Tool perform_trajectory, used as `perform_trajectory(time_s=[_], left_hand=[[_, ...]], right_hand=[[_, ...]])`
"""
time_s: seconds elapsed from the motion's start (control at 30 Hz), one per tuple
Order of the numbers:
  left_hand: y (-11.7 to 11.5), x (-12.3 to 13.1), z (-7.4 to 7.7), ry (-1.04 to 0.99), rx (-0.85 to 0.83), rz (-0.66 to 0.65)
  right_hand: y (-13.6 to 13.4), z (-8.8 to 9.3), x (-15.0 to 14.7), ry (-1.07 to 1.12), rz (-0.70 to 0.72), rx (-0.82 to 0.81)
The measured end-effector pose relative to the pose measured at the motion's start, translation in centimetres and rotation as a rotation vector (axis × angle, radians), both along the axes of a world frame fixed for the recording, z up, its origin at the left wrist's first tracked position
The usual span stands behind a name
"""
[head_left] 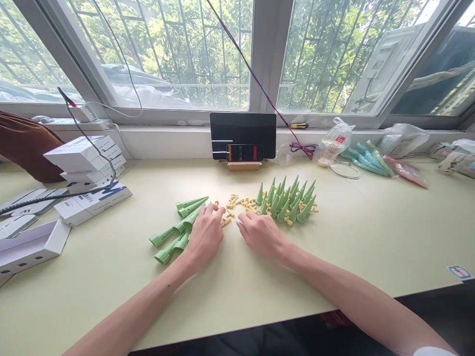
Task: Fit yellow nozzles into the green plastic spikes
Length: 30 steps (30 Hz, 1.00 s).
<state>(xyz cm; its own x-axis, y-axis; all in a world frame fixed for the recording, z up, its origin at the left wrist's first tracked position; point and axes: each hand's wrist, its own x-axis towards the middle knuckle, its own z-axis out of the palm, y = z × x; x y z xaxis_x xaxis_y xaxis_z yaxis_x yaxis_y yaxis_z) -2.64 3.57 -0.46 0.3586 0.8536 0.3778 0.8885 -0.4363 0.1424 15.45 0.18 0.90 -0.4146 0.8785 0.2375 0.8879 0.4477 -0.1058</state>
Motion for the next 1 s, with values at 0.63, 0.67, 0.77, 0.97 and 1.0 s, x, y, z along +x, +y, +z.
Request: perform_trajectory(time_s=[0.63, 0.67, 0.77, 0.97, 1.0], left_hand=[[0.2, -0.8, -0.2, -0.167, -0.057, -0.038], [0.3, -0.8, -0.3, -0.18, -0.058, -0.04], [0.4, -0.8, -0.3, -0.192, -0.042, -0.032], [0.3, -0.2, 1.2, -0.295, 0.109, -0.071], [0.1, 0.0, 1.5, -0.346, 0.123, -0.088]], right_hand=[[0.8, -1.7, 0.5, 0.157, 0.192, -0.06], [0.8, -1.7, 0.5, 0.159, 0.191, -0.064], [0.7, -1.5, 0.5, 0.172, 0.187, -0.079], [0.5, -1.4, 0.4, 0.251, 0.165, -0.116], [0.6, -1.5, 0.4, 0.295, 0.165, -0.115]])
